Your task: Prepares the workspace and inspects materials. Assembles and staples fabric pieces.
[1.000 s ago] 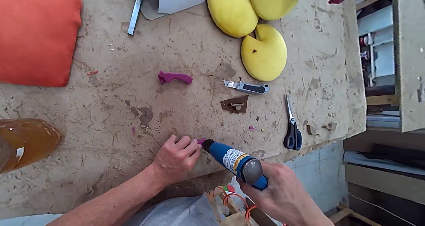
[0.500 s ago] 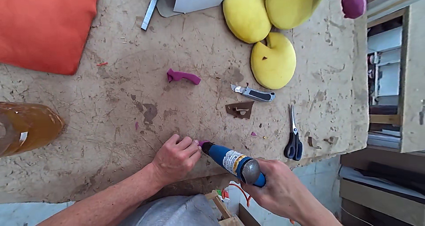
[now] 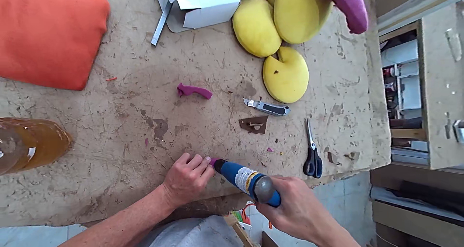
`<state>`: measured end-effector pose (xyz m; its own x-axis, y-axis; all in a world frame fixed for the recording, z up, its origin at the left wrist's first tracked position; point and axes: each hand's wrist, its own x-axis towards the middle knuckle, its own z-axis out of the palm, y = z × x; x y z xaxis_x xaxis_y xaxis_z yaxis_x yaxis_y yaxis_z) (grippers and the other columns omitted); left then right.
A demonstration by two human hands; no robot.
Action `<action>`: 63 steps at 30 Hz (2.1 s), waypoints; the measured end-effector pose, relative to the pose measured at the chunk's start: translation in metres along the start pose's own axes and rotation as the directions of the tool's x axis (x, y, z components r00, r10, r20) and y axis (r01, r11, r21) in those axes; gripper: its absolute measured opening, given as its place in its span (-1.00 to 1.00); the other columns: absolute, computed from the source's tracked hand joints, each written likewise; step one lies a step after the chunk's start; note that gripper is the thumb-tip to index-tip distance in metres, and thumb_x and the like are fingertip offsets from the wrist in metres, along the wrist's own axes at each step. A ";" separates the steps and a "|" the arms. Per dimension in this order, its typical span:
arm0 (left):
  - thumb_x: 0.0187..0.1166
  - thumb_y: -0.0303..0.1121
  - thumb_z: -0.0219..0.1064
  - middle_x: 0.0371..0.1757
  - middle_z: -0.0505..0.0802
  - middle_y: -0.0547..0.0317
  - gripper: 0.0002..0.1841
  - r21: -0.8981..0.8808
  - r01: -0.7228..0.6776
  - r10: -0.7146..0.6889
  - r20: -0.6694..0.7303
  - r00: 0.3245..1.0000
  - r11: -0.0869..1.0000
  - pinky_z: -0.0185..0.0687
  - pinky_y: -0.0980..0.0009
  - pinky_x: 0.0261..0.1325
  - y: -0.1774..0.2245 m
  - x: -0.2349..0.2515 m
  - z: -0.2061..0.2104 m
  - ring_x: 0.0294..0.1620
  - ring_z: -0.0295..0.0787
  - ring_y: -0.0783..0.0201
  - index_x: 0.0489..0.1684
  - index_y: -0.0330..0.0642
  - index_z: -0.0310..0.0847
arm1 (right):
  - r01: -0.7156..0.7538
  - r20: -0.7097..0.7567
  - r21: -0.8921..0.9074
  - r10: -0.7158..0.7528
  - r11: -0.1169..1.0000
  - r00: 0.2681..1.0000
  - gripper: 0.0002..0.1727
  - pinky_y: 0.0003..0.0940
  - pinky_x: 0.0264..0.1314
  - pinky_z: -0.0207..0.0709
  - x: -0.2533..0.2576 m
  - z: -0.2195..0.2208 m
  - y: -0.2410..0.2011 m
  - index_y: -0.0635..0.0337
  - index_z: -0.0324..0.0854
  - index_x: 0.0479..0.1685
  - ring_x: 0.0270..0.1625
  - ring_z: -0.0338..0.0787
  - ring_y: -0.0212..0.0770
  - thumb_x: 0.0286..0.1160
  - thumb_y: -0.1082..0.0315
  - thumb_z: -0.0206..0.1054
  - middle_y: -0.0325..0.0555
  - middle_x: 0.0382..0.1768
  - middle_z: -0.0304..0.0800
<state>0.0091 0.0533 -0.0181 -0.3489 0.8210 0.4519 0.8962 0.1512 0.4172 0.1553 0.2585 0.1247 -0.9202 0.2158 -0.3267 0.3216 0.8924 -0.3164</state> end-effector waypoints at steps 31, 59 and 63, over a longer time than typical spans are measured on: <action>0.51 -0.33 0.47 -0.20 0.93 0.31 -0.86 -0.704 0.639 -0.575 0.396 0.716 0.311 0.77 0.47 -0.09 0.013 0.024 -0.043 -0.22 0.83 0.45 -0.11 -0.14 0.86 | -0.373 -0.411 -0.103 0.302 0.922 0.860 -0.32 0.35 -0.27 0.65 -0.015 0.030 0.071 0.26 0.73 0.31 -0.20 0.88 0.29 0.24 -0.05 0.35 0.21 -0.14 0.88; 0.50 -0.19 0.52 0.11 0.82 0.27 -0.76 -0.124 -0.128 0.057 -0.464 0.884 0.984 0.63 0.44 0.20 0.140 0.063 -0.152 0.15 0.71 0.33 0.05 0.06 0.74 | 0.548 -0.913 0.168 -0.081 0.819 0.401 -0.67 -0.49 0.27 0.77 -0.053 -0.003 -0.076 0.05 0.74 0.23 0.19 0.84 -0.41 0.51 0.26 0.47 -0.28 0.06 0.86; 0.57 -0.18 0.47 0.02 0.87 0.24 -0.86 -0.089 -0.105 0.059 -0.416 0.907 0.991 0.68 0.41 0.21 0.133 0.066 -0.156 0.15 0.76 0.30 -0.13 0.01 0.78 | 0.490 -0.887 0.180 -0.075 0.853 0.456 -0.75 -0.57 0.11 0.71 -0.056 -0.007 -0.077 0.03 0.76 0.09 0.09 0.80 -0.43 0.54 0.18 0.43 -0.30 -0.02 0.85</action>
<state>0.0630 0.0415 0.1899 -0.3777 0.5249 0.7627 0.9000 0.0146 0.4356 0.1802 0.1802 0.1742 -0.6420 0.3829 0.6642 -0.1360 0.7958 -0.5901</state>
